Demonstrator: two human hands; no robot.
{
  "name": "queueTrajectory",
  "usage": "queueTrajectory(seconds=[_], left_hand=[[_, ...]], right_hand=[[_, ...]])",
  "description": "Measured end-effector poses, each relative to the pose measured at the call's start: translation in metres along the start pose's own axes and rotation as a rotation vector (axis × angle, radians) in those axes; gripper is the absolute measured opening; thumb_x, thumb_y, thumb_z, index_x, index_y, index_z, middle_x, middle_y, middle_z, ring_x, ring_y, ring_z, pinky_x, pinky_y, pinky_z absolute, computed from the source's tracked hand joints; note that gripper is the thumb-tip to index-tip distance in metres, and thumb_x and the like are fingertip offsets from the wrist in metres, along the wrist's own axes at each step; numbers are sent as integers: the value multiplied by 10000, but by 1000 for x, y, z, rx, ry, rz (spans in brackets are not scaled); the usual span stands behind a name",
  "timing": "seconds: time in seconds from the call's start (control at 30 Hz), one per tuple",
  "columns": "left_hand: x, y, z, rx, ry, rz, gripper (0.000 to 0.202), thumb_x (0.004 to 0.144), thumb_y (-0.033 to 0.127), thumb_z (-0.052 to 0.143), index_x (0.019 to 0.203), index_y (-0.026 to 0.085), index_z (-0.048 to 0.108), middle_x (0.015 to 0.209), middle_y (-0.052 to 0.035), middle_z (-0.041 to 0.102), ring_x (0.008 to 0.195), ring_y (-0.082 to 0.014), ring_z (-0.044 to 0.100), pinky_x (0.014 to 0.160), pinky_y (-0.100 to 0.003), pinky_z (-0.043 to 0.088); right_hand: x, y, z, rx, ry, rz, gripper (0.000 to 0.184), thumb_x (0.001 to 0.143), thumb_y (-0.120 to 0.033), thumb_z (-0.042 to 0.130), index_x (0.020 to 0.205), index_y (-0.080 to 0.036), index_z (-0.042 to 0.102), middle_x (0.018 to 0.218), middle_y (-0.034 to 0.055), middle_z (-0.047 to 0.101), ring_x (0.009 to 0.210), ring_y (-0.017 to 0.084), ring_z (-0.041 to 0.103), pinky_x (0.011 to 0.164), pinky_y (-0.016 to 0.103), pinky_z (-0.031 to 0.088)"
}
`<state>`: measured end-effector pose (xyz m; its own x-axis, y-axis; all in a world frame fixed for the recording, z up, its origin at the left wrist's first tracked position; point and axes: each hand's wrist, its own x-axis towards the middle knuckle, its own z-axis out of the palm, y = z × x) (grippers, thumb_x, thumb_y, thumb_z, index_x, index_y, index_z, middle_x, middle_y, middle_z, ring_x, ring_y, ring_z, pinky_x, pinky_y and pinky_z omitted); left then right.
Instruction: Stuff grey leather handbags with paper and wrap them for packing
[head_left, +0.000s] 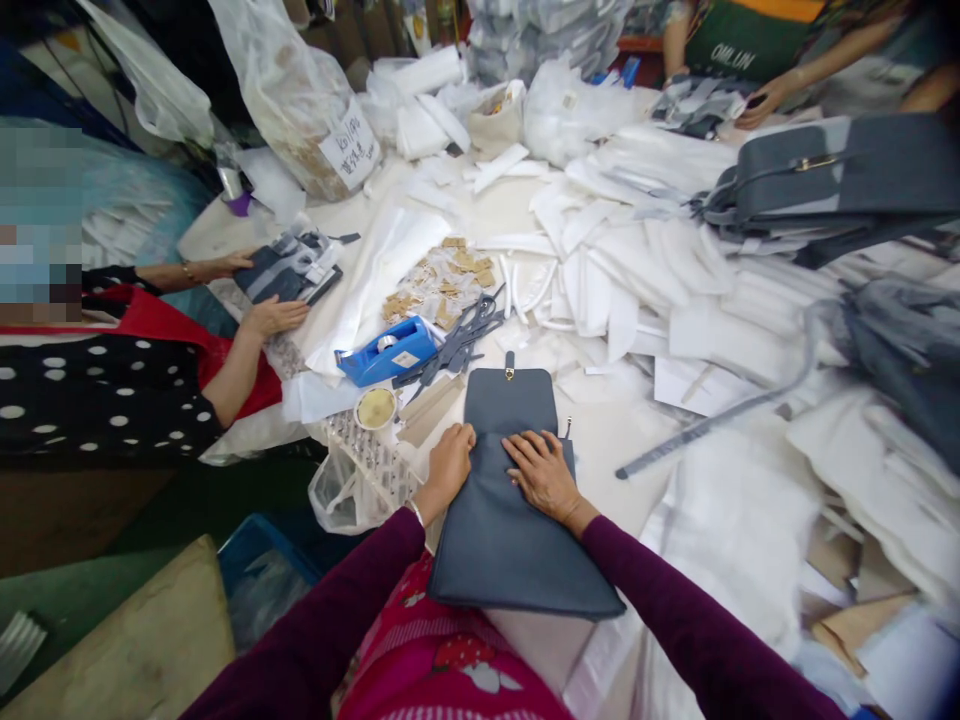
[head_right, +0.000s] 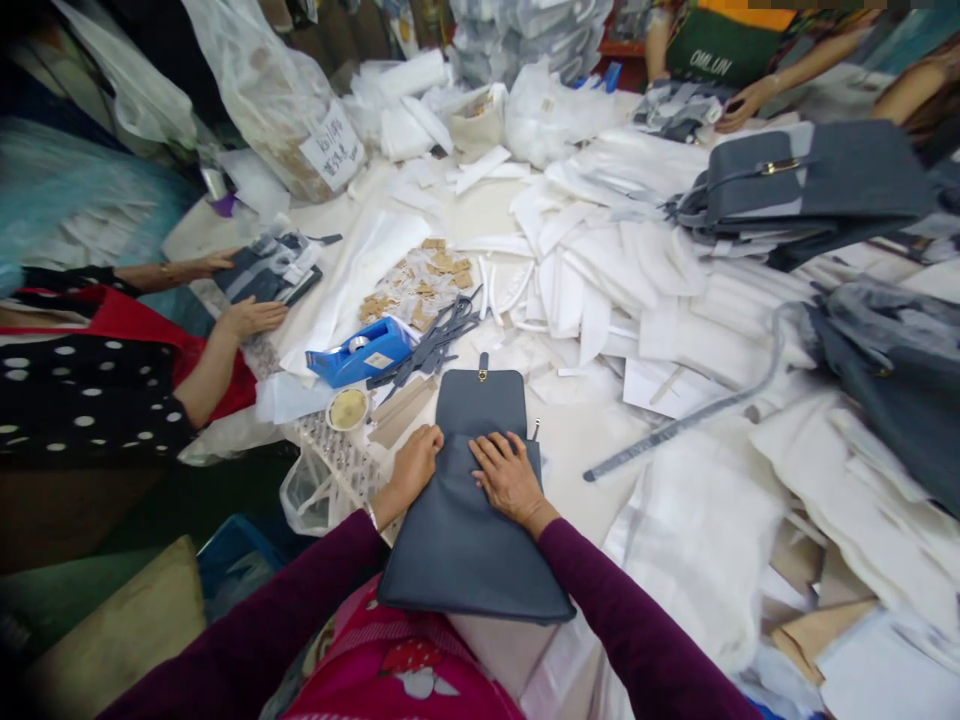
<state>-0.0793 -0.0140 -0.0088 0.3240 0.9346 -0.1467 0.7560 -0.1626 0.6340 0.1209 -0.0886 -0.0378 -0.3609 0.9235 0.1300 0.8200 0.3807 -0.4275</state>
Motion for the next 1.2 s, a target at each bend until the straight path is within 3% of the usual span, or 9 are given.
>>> queueTrajectory(seconds=[0.13, 0.23, 0.3, 0.47, 0.67, 0.93, 1.03, 1.13, 1.2], left_hand=[[-10, 22, 4, 210, -50, 196, 309, 866, 69, 345, 1036, 149, 590, 1205, -161, 562, 1214, -272, 453, 1032, -427, 320], [-32, 29, 17, 283, -184, 393, 510, 904, 180, 392, 1406, 99, 350, 1487, -165, 345, 1399, -256, 268, 1137, -424, 220], [-46, 28, 26, 350, -223, 439, 687, 904, 337, 473, 1485, 101, 192, 1557, -151, 210, 1449, -277, 133, 1167, -464, 142], [-55, 20, 32, 454, -180, 449, 862, 852, 569, 520, 1506, 136, 162, 1582, -138, 106, 1458, -331, 17, 1164, -538, 97], [-51, 16, 28, 505, -175, 515, 864, 832, 574, 560, 1503, 172, 192, 1582, -139, 99, 1457, -338, 10, 1159, -553, 108], [-44, 14, 22, 499, -280, 719, 811, 805, 548, 622, 1482, 294, 253, 1592, -97, 72, 1455, -350, 22, 1144, -579, 118], [-43, 14, 22, 481, -264, 704, 809, 788, 534, 650, 1472, 350, 260, 1595, -78, 53, 1449, -376, 20, 1131, -598, 140], [-42, 13, 23, 464, -251, 694, 802, 777, 533, 662, 1461, 397, 265, 1597, -61, 47, 1445, -391, 19, 1123, -601, 167], [-41, 13, 24, 455, -243, 696, 798, 768, 539, 669, 1452, 413, 278, 1596, -54, 54, 1442, -400, 22, 1115, -605, 187]], right_hand=[[4, 7, 3, 26, 43, 11, 467, 947, -342, 435, 1399, -230, 446, 1343, 80, 545, 1240, 281, 398, 1076, 512, 231], [6, 11, 6, 17, 45, 16, 413, 953, -309, 421, 1350, -227, 500, 1328, 75, 548, 1216, 277, 402, 1062, 496, 255], [7, 12, 8, 7, 46, 21, 382, 960, -268, 396, 1314, -223, 531, 1304, 79, 551, 1197, 268, 407, 1043, 465, 287], [12, 11, 8, -28, 83, 131, 325, 947, -253, 409, 1226, -212, 571, 1187, 110, 565, 1089, 273, 442, 947, 448, 346], [12, 9, 12, -125, 153, 398, 182, 943, -284, 426, 959, -200, 587, 965, 100, 548, 930, 275, 450, 814, 414, 375], [-14, -10, 15, -103, 276, 635, 210, 944, -220, 383, 981, -210, 589, 947, 108, 552, 909, 275, 476, 825, 431, 400], [-20, -16, 4, -116, 248, 557, 298, 939, -195, 386, 1177, -206, 566, 1153, 126, 568, 1092, 287, 480, 927, 453, 388], [-31, -23, -3, -139, 176, 410, 493, 938, -251, 427, 1426, -211, 368, 1450, 115, 412, 1351, 292, 317, 1072, 497, 289], [-37, -28, -3, -139, 125, 381, 577, 931, -310, 459, 1471, -190, 296, 1503, 121, 351, 1400, 287, 259, 1101, 513, 265]])
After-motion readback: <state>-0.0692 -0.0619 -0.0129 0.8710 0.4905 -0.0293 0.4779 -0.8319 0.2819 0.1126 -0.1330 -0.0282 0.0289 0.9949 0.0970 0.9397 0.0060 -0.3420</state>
